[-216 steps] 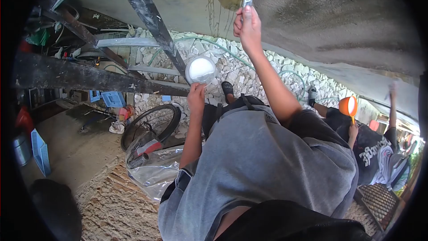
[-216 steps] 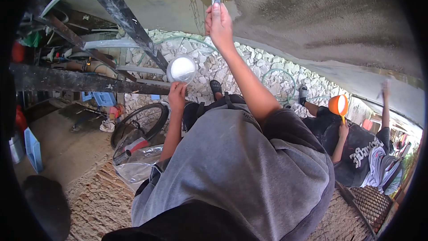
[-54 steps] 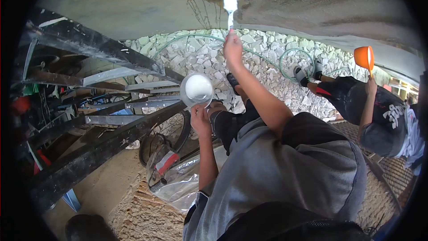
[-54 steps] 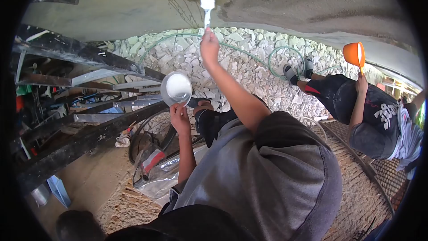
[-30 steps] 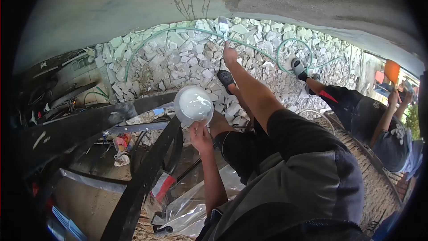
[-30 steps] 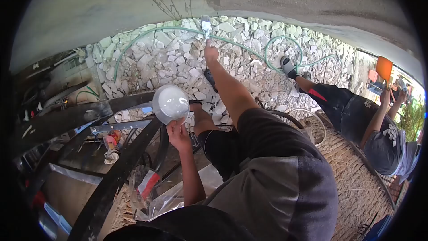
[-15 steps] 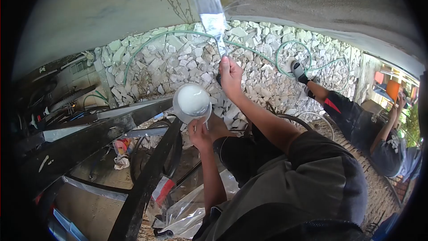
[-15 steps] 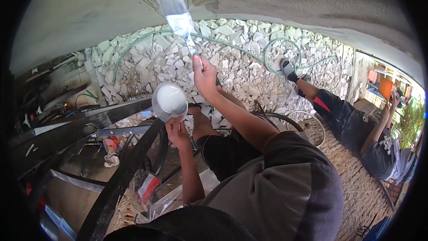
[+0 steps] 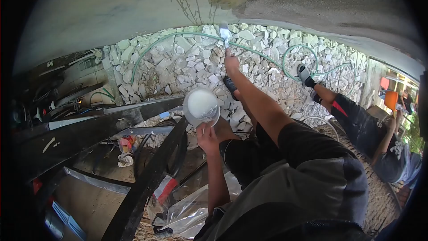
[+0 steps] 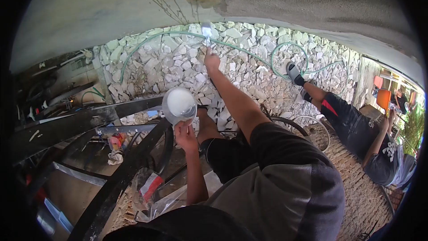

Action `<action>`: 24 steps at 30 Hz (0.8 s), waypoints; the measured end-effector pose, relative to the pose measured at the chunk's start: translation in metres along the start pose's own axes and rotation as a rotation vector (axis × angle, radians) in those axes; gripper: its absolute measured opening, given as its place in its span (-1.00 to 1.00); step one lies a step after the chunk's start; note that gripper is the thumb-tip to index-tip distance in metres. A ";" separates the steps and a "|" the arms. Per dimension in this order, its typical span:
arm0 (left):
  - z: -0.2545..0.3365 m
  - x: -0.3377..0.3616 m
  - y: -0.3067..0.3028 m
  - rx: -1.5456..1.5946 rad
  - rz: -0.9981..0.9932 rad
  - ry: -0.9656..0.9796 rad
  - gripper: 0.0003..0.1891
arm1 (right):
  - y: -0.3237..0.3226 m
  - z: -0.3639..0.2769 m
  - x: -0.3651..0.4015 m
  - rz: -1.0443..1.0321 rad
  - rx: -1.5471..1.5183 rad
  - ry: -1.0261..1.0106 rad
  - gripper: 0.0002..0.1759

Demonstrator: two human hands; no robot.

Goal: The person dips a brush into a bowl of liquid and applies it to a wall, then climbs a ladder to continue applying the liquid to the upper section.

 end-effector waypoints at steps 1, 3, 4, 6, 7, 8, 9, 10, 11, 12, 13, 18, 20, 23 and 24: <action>0.001 0.000 -0.001 0.013 -0.009 -0.009 -0.61 | -0.013 -0.016 0.013 -0.003 -0.002 0.000 -0.27; 0.000 0.004 -0.001 0.030 -0.021 -0.018 -0.60 | -0.040 -0.079 0.045 -0.094 -0.121 -0.315 -0.29; -0.002 0.006 0.000 0.031 -0.019 -0.009 -0.60 | -0.060 -0.111 0.073 -0.125 -0.270 -0.392 -0.34; -0.003 0.006 0.000 0.037 -0.013 0.008 -0.61 | -0.081 -0.141 0.115 -0.175 -0.363 -0.430 -0.38; -0.004 0.008 0.000 0.036 -0.014 0.005 -0.61 | -0.091 -0.153 0.136 -0.229 -0.451 -0.463 -0.41; -0.004 0.008 0.001 0.037 -0.014 0.002 -0.62 | -0.106 -0.160 0.158 -0.223 -0.452 -0.468 -0.41; -0.003 0.007 0.004 0.042 -0.013 0.005 -0.62 | -0.115 -0.169 0.184 -0.324 -0.506 -0.496 -0.44; -0.003 0.007 0.004 0.054 -0.010 0.002 -0.62 | -0.119 -0.177 0.205 -0.427 -0.560 -0.520 -0.47; -0.003 0.007 0.005 0.064 -0.007 -0.003 -0.62 | -0.124 -0.180 0.217 -0.424 -0.559 -0.520 -0.47; -0.001 0.006 0.005 0.065 -0.009 -0.002 -0.62 | -0.133 -0.189 0.229 -0.349 -0.533 -0.617 -0.49; -0.001 0.003 0.007 0.078 -0.025 -0.005 -0.61 | -0.141 -0.198 0.238 -0.273 -0.505 -0.713 -0.50; -0.003 -0.001 0.004 0.056 -0.025 0.013 -0.61 | -0.106 -0.198 0.181 -0.083 -0.345 -0.688 -0.54; -0.002 -0.001 0.002 0.049 -0.005 0.058 -0.61 | -0.083 -0.176 0.136 0.052 -0.223 -0.689 -0.46; -0.006 0.003 0.002 0.045 -0.037 0.008 -0.61 | -0.027 -0.115 0.065 0.038 0.038 -0.573 -0.33; -0.006 0.003 0.002 0.041 -0.031 0.008 -0.61 | -0.021 -0.104 0.056 -0.002 0.104 -0.488 -0.29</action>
Point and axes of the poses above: each hand's wrist, its own x-axis away from the middle knuckle, its own y-axis out of the palm, z = x × y, the point moved 9 cm from there along -x, towards the middle knuckle, and after that the axes turned 9 degrees about x, right-handed, at the moved point
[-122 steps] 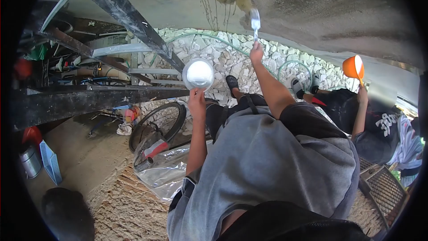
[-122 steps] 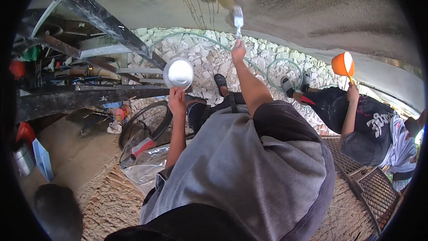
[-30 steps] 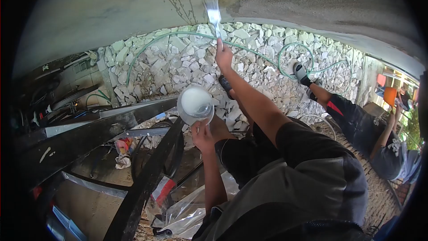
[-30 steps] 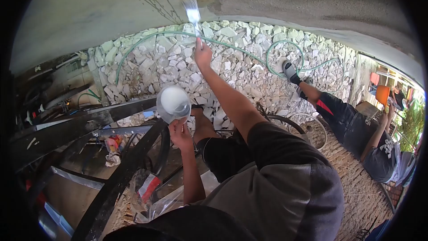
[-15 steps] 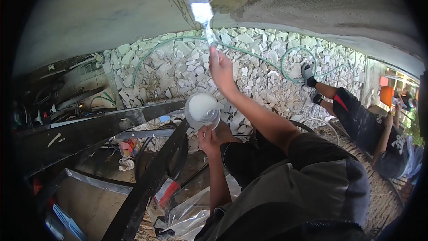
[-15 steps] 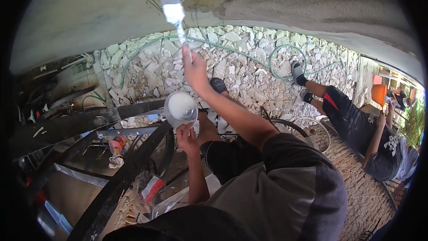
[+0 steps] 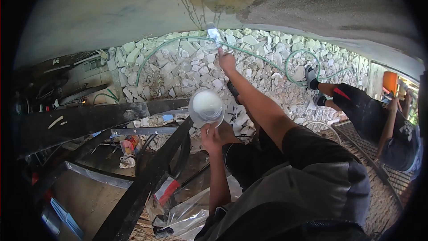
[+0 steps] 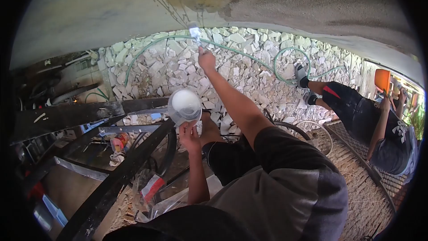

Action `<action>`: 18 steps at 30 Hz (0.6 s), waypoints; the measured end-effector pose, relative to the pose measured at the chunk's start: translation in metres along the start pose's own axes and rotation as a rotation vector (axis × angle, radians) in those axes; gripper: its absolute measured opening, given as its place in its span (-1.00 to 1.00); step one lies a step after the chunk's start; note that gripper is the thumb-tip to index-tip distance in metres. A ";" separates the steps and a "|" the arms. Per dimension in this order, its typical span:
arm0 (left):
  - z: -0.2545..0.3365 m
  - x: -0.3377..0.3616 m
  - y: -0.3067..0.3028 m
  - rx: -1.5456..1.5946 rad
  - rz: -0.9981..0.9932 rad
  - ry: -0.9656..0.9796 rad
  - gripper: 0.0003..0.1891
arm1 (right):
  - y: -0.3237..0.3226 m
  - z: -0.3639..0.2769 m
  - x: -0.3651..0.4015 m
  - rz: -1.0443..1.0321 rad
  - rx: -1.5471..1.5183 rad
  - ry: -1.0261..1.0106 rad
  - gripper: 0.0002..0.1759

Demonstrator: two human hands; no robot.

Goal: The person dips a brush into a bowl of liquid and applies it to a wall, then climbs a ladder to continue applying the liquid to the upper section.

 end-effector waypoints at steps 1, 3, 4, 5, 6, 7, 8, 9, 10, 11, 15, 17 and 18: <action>0.001 0.001 -0.001 0.003 0.011 0.008 -0.61 | 0.009 0.012 0.000 -0.059 0.054 0.084 -0.24; 0.000 0.003 -0.004 0.005 0.017 0.013 -0.62 | 0.009 0.008 0.002 -0.068 0.035 0.098 -0.25; -0.002 0.005 -0.004 -0.015 0.011 0.008 -0.63 | -0.001 -0.013 0.005 -0.031 -0.061 0.020 -0.25; -0.003 0.006 -0.003 -0.032 0.004 0.006 -0.64 | -0.016 -0.037 0.008 0.009 -0.156 -0.057 -0.25; -0.002 0.007 -0.002 -0.031 0.001 0.007 -0.64 | -0.033 -0.063 0.015 -0.011 -0.231 -0.050 -0.29; -0.003 0.007 -0.002 -0.028 0.006 -0.001 -0.64 | -0.053 -0.086 0.025 -0.009 -0.233 -0.050 -0.29; -0.003 0.007 -0.003 -0.027 0.012 -0.006 -0.65 | -0.067 -0.110 0.038 -0.071 -0.305 -0.063 -0.32; -0.002 0.006 -0.003 -0.029 0.010 -0.002 -0.65 | -0.080 -0.131 0.053 -0.132 -0.376 -0.075 -0.35; -0.004 0.007 -0.002 -0.027 0.003 -0.016 -0.64 | -0.097 -0.152 0.071 -0.162 -0.472 -0.122 -0.38; -0.005 0.007 0.000 -0.025 -0.004 -0.031 -0.64 | -0.114 -0.171 0.089 -0.190 -0.566 -0.170 -0.41; -0.004 0.006 0.005 0.004 -0.017 -0.042 -0.62 | -0.162 -0.211 0.124 -0.171 -0.585 -0.279 -0.47; 0.001 0.004 0.005 -0.002 -0.019 -0.018 -0.60 | -0.190 -0.228 0.128 -0.045 -0.564 -0.450 -0.55; 0.000 0.004 0.006 -0.005 -0.016 -0.021 -0.60 | -0.187 -0.227 0.124 -0.050 -0.566 -0.450 -0.55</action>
Point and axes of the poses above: each hand's wrist, its own x-axis away from the middle knuckle, its own y-axis out of the palm, z = x × y, the point moved 9 cm from there along -x, towards the middle knuckle, and after that the axes turned 9 degrees about x, right-handed, at the moved point
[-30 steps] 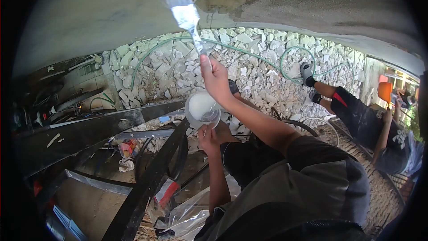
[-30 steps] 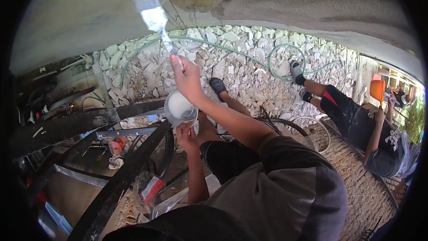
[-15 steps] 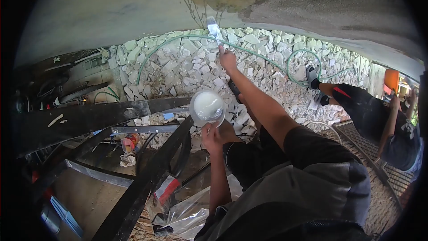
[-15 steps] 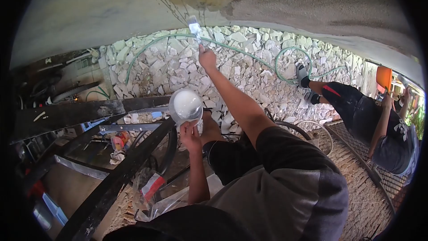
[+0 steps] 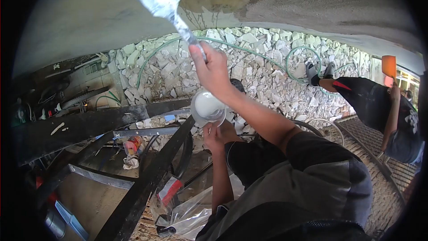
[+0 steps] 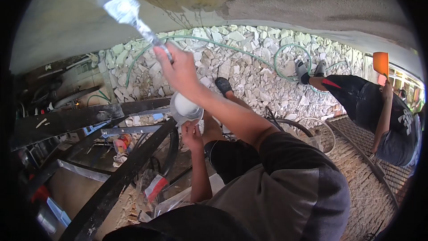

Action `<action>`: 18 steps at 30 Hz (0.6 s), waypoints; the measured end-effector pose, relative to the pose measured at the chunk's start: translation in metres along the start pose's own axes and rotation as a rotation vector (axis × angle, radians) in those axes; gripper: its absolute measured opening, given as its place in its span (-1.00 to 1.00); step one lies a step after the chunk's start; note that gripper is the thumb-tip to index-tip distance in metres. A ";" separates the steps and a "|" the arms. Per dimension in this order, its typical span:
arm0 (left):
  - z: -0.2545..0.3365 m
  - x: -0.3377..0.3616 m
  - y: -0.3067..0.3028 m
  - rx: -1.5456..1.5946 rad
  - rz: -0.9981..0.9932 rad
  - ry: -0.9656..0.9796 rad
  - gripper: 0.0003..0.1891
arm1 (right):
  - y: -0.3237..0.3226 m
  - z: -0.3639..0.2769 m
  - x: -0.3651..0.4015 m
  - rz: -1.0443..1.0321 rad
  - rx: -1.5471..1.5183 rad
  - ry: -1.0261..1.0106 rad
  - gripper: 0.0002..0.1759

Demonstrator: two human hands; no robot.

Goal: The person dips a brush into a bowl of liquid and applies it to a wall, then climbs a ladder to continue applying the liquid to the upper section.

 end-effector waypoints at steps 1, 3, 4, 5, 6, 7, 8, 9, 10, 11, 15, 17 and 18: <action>0.001 0.000 0.001 0.007 0.005 0.016 -0.60 | -0.001 0.011 -0.010 0.023 0.026 0.019 -0.57; 0.003 0.002 0.004 0.017 0.009 0.036 -0.59 | 0.001 0.048 -0.031 0.049 0.054 0.037 -0.58; 0.003 0.002 0.005 0.016 0.003 0.033 -0.59 | 0.001 0.086 -0.040 0.106 0.164 0.034 -0.60; 0.003 0.002 0.006 0.014 -0.003 0.030 -0.59 | 0.003 0.124 -0.044 0.163 0.272 0.034 -0.62; 0.003 0.002 0.007 0.011 -0.002 0.033 -0.59 | 0.003 0.168 -0.042 0.169 0.347 0.075 -0.60; 0.003 0.002 0.008 0.031 -0.004 0.027 -0.59 | 0.000 0.213 -0.037 0.174 0.420 0.117 -0.58; 0.003 0.002 0.009 0.053 -0.005 0.020 -0.59 | -0.004 0.259 -0.029 0.164 0.519 0.199 -0.50; 0.002 0.002 0.008 0.049 -0.004 0.020 -0.59 | -0.011 0.303 -0.017 0.153 0.618 0.282 -0.41; 0.003 0.001 0.008 0.062 0.000 0.028 -0.59 | -0.017 0.356 -0.006 0.081 0.706 0.417 -0.34; 0.003 0.001 0.008 0.074 0.002 0.033 -0.60 | -0.024 0.398 0.007 0.005 0.794 0.554 -0.27; 0.006 -0.003 0.009 0.053 -0.002 0.036 -0.63 | -0.042 0.438 0.023 -0.044 0.786 0.661 -0.20; 0.005 -0.003 0.010 0.043 -0.005 0.024 -0.65 | -0.034 0.411 0.007 -0.012 0.745 0.564 -0.19; 0.007 -0.003 0.010 0.041 -0.009 0.024 -0.65 | -0.030 0.387 -0.003 0.009 0.701 0.546 -0.20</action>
Point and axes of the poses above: each hand's wrist, its own x-axis away from the middle knuckle, its own y-axis out of the palm, z = x × y, the point moved 9 cm from there along -x, towards the middle knuckle, and after that the axes turned 9 degrees about x, right-handed, at the moved point
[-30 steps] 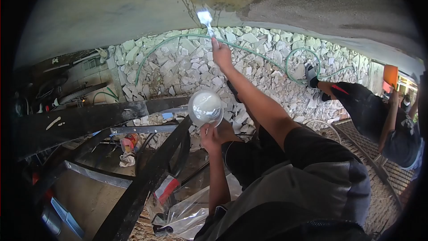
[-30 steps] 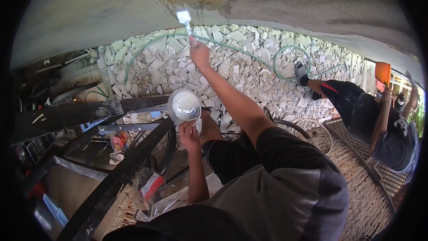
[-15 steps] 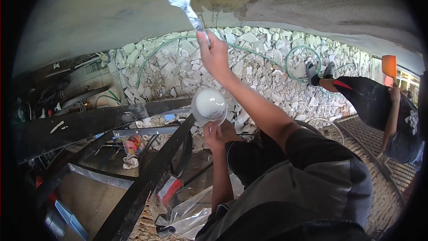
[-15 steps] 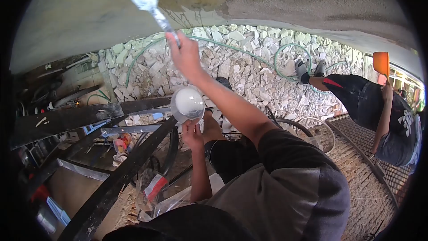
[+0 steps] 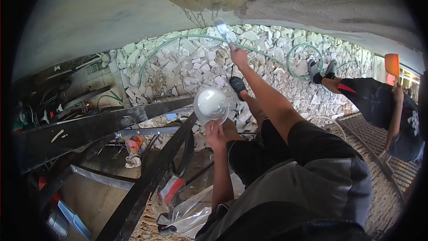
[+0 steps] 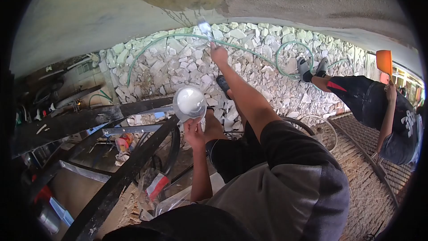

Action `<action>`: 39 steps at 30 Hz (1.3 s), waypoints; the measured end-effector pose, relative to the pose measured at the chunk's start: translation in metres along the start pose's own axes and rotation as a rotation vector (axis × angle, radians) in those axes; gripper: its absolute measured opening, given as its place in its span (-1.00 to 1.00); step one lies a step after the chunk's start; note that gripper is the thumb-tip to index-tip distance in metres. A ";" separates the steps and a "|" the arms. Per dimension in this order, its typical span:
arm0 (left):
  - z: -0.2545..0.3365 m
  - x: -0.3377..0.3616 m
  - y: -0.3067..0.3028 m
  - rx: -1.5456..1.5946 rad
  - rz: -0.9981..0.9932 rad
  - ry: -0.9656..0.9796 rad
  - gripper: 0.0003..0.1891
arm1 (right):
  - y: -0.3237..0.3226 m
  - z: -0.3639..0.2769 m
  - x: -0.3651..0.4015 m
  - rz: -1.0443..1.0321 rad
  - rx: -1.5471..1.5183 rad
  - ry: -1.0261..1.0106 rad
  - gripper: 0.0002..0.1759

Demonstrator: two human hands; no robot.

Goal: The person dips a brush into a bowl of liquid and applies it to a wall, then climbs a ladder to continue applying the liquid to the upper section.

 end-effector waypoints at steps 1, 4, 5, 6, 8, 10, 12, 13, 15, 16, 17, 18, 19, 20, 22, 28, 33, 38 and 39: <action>0.002 -0.001 0.000 -0.004 0.002 -0.004 -0.66 | -0.017 -0.031 0.004 0.019 -0.081 -0.069 -0.21; 0.005 -0.003 -0.001 -0.008 0.000 -0.009 -0.66 | -0.076 -0.109 0.035 -0.051 -0.287 -0.133 -0.26; 0.005 -0.004 -0.002 -0.002 -0.004 -0.013 -0.66 | -0.093 -0.126 0.054 -0.138 -0.407 -0.130 -0.29; 0.006 -0.005 -0.003 -0.006 -0.009 -0.008 -0.66 | -0.115 -0.142 0.078 -0.171 -0.443 -0.188 -0.34; 0.005 -0.005 -0.001 0.002 -0.032 -0.021 -0.65 | -0.154 -0.162 0.121 -0.204 -0.475 -0.245 -0.38; 0.002 -0.006 0.001 0.003 -0.038 -0.023 -0.65 | -0.195 -0.181 0.147 -0.105 -0.501 -0.425 -0.49; 0.002 -0.013 0.003 0.008 -0.045 -0.014 -0.65 | -0.199 -0.174 0.136 -0.032 -0.496 -0.464 -0.55; 0.006 -0.017 0.003 0.000 -0.038 0.002 -0.65 | -0.201 -0.170 0.128 0.036 -0.491 -0.502 -0.61; 0.009 -0.021 0.004 -0.005 -0.032 0.021 -0.64 | -0.169 -0.136 0.082 0.113 -0.416 -0.450 -0.62; 0.007 -0.023 0.005 -0.008 -0.035 0.019 -0.64 | -0.141 -0.108 0.053 0.109 -0.371 -0.375 -0.62; 0.006 -0.022 0.006 -0.014 -0.039 0.014 -0.64 | -0.124 -0.084 0.032 0.158 -0.355 -0.358 -0.56; 0.008 -0.022 0.006 -0.016 -0.042 0.014 -0.64 | -0.109 -0.057 0.014 0.205 -0.339 -0.339 -0.50; 0.012 -0.022 0.006 0.006 -0.032 0.024 -0.64 | -0.076 -0.018 -0.007 0.115 -0.183 -0.252 -0.43; 0.013 -0.024 0.004 0.026 -0.023 0.034 -0.64 | -0.044 0.023 -0.024 0.023 -0.030 -0.164 -0.35; 0.013 -0.025 0.002 0.008 -0.022 0.053 -0.64 | 0.008 0.091 -0.057 -0.064 0.098 -0.063 -0.28; 0.003 -0.017 0.003 0.007 -0.047 0.049 -0.64 | -0.009 0.058 -0.022 -0.282 0.157 0.031 -0.18; 0.016 -0.025 -0.002 0.008 -0.051 0.047 -0.66 | -0.040 -0.010 0.001 -0.209 -0.376 0.025 -0.23; 0.017 -0.037 -0.007 -0.042 -0.078 0.047 -0.71 | -0.126 -0.029 0.089 -0.309 -0.269 -0.331 -0.36; 0.026 -0.041 -0.015 -0.049 -0.049 0.042 -0.71 | -0.160 -0.036 0.109 -0.285 -0.221 -0.385 -0.39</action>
Point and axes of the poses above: each hand's wrist, its own x-axis away from the middle knuckle, its own y-axis out of the palm, z = x × y, the point moved 9 cm from there along -x, towards the middle knuckle, and after that the axes turned 9 degrees about x, right-handed, at the moved point
